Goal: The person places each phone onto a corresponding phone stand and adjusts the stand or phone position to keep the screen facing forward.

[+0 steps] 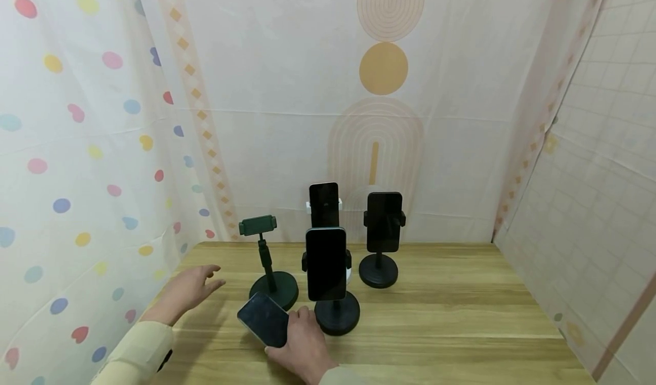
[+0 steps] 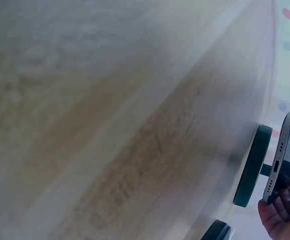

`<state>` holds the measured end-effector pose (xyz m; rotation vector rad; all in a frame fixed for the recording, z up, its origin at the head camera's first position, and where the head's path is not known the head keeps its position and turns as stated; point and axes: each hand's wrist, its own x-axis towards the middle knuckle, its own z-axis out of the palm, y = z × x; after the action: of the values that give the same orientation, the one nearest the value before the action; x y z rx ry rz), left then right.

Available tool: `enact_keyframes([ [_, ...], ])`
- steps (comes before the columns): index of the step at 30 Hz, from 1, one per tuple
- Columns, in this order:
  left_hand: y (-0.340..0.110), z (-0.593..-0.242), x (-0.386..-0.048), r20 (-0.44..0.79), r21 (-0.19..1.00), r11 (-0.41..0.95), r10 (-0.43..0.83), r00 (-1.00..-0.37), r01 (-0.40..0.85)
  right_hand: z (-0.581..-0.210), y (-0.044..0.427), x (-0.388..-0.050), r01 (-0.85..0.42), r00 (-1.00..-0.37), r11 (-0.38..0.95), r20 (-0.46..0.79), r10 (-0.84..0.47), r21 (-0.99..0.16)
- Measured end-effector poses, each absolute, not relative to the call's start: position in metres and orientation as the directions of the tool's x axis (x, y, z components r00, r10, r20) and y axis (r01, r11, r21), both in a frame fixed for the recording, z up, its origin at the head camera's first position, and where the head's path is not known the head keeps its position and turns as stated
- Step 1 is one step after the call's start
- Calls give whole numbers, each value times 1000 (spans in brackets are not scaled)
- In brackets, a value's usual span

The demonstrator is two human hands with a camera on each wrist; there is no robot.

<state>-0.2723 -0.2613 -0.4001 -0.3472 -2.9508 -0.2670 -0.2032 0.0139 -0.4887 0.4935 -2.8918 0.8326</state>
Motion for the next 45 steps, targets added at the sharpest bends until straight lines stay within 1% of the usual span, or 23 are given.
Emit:
enact_keyframes([
  [4, -259, -397, -274, 250, 152, 947, 241, -938, 284, -486, 11, -201, -322, -946, 792, 208, -248, -519],
  [13, -252, -387, -278, 315, 179, 931, 251, -915, 317, -481, 8, -203, -288, -955, 792, 222, -196, -539],
  [19, -245, -381, -281, 430, 179, 915, 256, -866, 360, -477, 5, -203, -276, -953, 778, 264, -147, -564],
  [23, -239, -376, -283, 525, 161, 905, 259, -811, 393, -475, 5, -204, -280, -950, 765, 282, -135, -580],
  [25, -235, -373, -285, 582, 146, 892, 272, -766, 428, -474, 4, -205, -283, -947, 758, 295, -125, -588],
  [30, -225, -366, -291, 705, 78, 851, 321, -633, 519, -472, 2, -206, -271, -943, 721, 325, -68, -638],
  [33, -221, -364, -294, 742, 43, 837, 338, -578, 545, -470, -1, -206, -255, -944, 687, 328, -25, -680],
  [35, -219, -363, -296, 757, 28, 830, 346, -554, 556, -468, -3, -206, -245, -944, 666, 330, 2, -704],
  [40, -215, -361, -299, 778, 9, 817, 356, -517, 577, -459, -8, -206, -241, -937, 628, 345, 47, -740],
  [45, -212, -360, -301, 790, 14, 810, 350, -503, 587, -448, -17, -209, -268, -918, 586, 386, 84, -765],
])
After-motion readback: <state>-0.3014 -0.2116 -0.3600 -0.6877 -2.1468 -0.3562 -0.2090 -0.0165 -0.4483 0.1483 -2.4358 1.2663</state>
